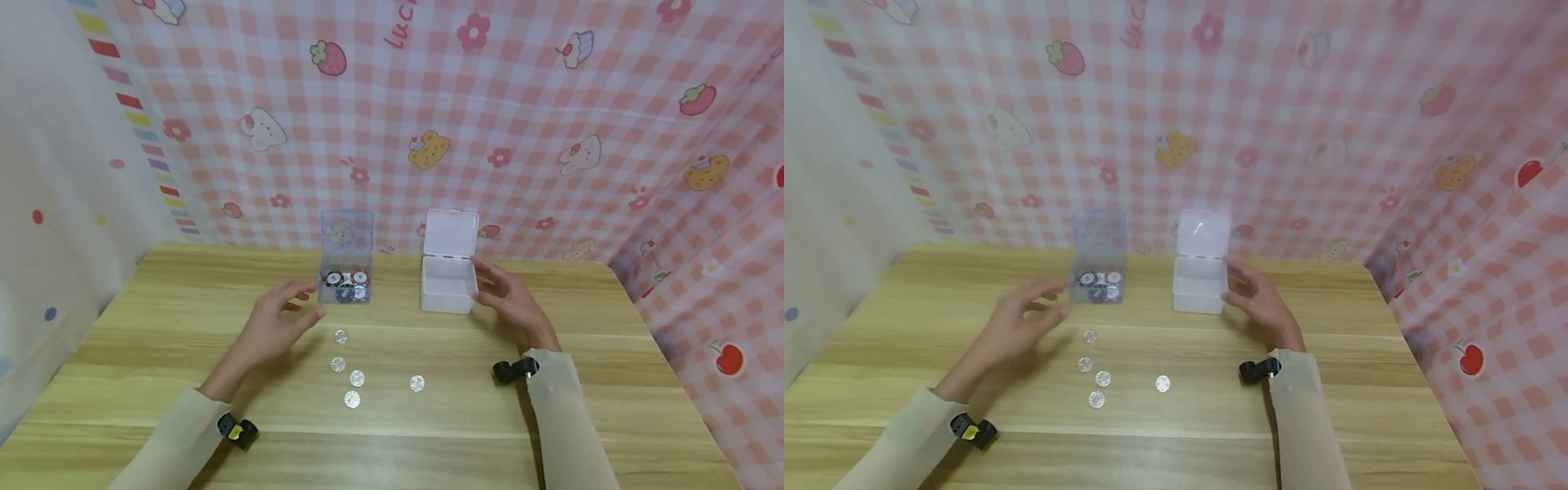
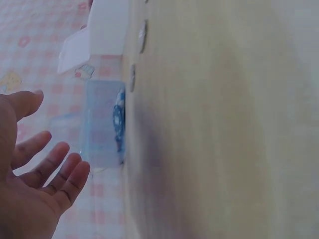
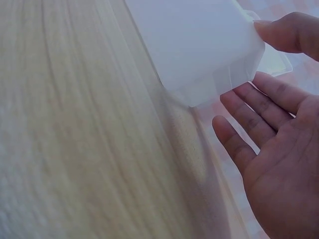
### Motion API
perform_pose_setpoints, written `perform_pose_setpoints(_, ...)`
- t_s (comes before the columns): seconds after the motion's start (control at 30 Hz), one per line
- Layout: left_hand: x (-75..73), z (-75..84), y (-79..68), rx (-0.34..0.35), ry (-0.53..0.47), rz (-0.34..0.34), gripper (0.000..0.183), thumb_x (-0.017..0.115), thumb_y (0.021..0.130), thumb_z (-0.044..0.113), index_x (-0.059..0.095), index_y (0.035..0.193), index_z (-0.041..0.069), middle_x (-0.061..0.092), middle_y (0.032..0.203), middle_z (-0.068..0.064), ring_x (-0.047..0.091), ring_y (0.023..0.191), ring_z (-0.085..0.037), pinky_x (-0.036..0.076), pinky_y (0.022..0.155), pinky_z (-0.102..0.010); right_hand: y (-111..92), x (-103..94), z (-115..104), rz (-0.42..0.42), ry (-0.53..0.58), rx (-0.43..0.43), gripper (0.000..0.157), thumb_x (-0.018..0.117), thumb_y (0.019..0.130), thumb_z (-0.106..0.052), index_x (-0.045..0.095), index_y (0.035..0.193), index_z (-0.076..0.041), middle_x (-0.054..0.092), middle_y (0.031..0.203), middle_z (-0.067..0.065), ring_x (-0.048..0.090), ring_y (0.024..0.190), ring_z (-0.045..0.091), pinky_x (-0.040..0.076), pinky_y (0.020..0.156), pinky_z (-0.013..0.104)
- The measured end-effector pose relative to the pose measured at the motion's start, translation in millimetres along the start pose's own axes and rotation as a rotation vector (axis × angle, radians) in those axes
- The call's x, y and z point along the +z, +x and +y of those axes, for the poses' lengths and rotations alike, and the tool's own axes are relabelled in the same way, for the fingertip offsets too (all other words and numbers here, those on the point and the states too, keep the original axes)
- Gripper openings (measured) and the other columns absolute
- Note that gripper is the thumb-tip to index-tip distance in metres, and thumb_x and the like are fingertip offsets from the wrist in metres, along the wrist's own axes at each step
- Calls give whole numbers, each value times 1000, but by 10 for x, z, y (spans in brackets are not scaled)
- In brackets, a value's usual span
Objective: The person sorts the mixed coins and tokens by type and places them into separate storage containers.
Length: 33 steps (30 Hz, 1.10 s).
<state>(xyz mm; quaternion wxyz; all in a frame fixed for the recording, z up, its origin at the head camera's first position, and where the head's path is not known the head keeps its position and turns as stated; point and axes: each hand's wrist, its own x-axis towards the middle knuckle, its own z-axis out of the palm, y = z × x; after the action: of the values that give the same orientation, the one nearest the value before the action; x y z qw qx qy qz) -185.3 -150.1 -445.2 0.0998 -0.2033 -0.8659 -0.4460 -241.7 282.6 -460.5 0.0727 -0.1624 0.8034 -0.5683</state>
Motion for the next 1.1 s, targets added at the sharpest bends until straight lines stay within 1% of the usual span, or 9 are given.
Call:
perform_pose_setpoints(0.13,35,20,-67,20,18,-57,41,72,83,25,62,121,11,61,112,-6,59,97,-27,56,78,-38,-1,9,-13,-2,-11,7,65,62,90,-11,32,147,-16,40,146,12,43,129,37,34,109,51)
perform_pose_setpoints(0.23,80,20,-90,16,24,-99,41,74,81,22,63,119,10,63,106,-8,60,92,-25,57,74,-36,-9,12,-26,-4,-8,11,65,62,90,-10,31,147,-17,40,146,12,42,130,37,32,110,52)
perform_pose_setpoints(0.37,139,23,-100,-17,13,-156,43,76,78,18,63,118,7,64,102,-9,60,89,-25,57,73,-34,-9,10,-29,-10,-5,7,65,60,91,-9,30,148,-16,39,147,13,39,133,36,30,111,51)
perform_pose_setpoints(0.57,212,2,-82,-93,17,-232,43,77,78,23,65,115,6,63,100,-6,59,88,-21,55,76,-32,6,12,-20,3,-28,-3,65,60,90,-7,30,147,-14,41,145,14,38,134,33,27,113,49)
perform_pose_setpoints(0.7,251,-26,-57,-161,18,-251,39,77,78,23,67,112,8,65,99,-4,58,89,-19,53,78,-31,8,12,-16,13,-54,8,65,61,90,-8,31,147,-17,41,146,11,35,136,30,24,114,51)
perform_pose_setpoints(0.8,277,-34,-39,-206,12,-259,36,77,76,22,68,109,10,65,98,-3,58,87,-17,51,78,-29,5,10,-18,19,-65,20,64,62,90,-10,32,147,-19,41,146,8,33,138,27,23,115,51)
perform_pose_setpoints(0.97,307,3,-18,-247,-13,-286,30,78,75,19,70,103,9,64,93,-4,55,84,-17,49,74,-27,9,4,-5,21,-68,21,65,62,90,-12,32,147,-20,41,146,8,33,137,27,23,115,50)
perform_pose_setpoints(1.1,336,14,-8,-268,1,-281,27,79,74,17,71,98,10,63,90,-4,54,82,-16,47,73,-26,7,0,0,23,-60,20,65,63,90,-11,33,147,-19,42,145,9,35,136,27,25,115,48)
